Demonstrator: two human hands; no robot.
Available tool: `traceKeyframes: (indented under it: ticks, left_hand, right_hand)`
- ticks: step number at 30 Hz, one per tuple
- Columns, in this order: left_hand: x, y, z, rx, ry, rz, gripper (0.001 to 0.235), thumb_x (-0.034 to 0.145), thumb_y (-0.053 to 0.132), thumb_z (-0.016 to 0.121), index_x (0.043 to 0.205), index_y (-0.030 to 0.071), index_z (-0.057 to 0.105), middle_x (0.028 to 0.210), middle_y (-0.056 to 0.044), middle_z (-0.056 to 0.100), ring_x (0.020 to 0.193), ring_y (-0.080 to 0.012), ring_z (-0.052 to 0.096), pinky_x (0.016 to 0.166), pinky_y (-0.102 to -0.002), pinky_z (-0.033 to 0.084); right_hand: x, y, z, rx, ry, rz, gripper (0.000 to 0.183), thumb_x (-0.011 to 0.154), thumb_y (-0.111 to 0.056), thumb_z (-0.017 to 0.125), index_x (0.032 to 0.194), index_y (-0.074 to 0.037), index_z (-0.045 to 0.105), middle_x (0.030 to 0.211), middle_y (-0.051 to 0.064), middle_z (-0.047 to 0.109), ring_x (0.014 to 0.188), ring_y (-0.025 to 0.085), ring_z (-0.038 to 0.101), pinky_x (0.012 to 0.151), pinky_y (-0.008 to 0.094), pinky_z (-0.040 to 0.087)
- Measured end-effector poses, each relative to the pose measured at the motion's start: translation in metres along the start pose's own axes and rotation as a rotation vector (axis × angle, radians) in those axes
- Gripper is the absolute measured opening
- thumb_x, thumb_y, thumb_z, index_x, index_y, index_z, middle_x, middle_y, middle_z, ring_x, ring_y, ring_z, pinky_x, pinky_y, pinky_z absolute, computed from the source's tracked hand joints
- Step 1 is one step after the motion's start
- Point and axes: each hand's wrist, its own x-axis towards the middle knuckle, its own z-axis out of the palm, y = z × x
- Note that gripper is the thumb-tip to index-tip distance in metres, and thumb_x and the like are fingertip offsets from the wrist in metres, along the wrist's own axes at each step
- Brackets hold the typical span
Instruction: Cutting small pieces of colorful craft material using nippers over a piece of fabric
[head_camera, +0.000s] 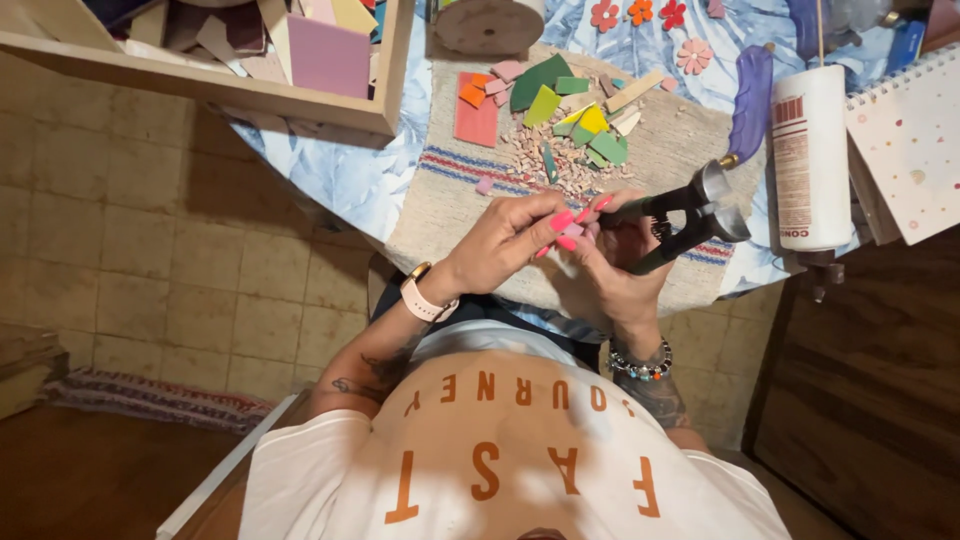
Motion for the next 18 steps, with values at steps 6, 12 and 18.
traceKeyframes:
  ticks: [6,12,18]
  left_hand:
    - [-0.008,-0.008,-0.007,-0.042,0.015,-0.063,0.022,0.086,0.021,0.046,0.069,0.01,0.053,0.049,0.002,0.045,0.049,-0.0053,0.041,0.048,-0.019,0.037]
    - [-0.012,0.003,-0.011,0.082,0.015,-0.03,0.019,0.086,0.02,0.047,0.073,0.008,0.054,0.052,-0.005,0.051,0.053,-0.0098,0.044,0.05,-0.025,0.04]
    - [-0.013,0.012,-0.014,0.071,0.007,-0.033,0.02,0.086,0.021,0.046,0.071,0.01,0.054,0.053,-0.002,0.051,0.052,-0.0092,0.045,0.05,-0.022,0.04]
  right_hand:
    - [-0.001,0.001,0.006,0.01,-0.061,-0.005,0.035,0.068,0.004,0.068,0.092,0.004,0.043,0.083,0.013,0.049,0.075,0.011,0.051,0.065,0.019,0.047]
    - [-0.003,0.007,0.005,0.012,-0.071,-0.042,0.033,0.068,0.007,0.068,0.089,0.007,0.043,0.08,0.016,0.048,0.076,0.018,0.052,0.063,0.024,0.047]
    - [-0.002,0.003,0.006,0.005,-0.09,-0.036,0.033,0.066,0.007,0.068,0.089,0.006,0.044,0.077,0.013,0.047,0.073,0.017,0.052,0.062,0.023,0.045]
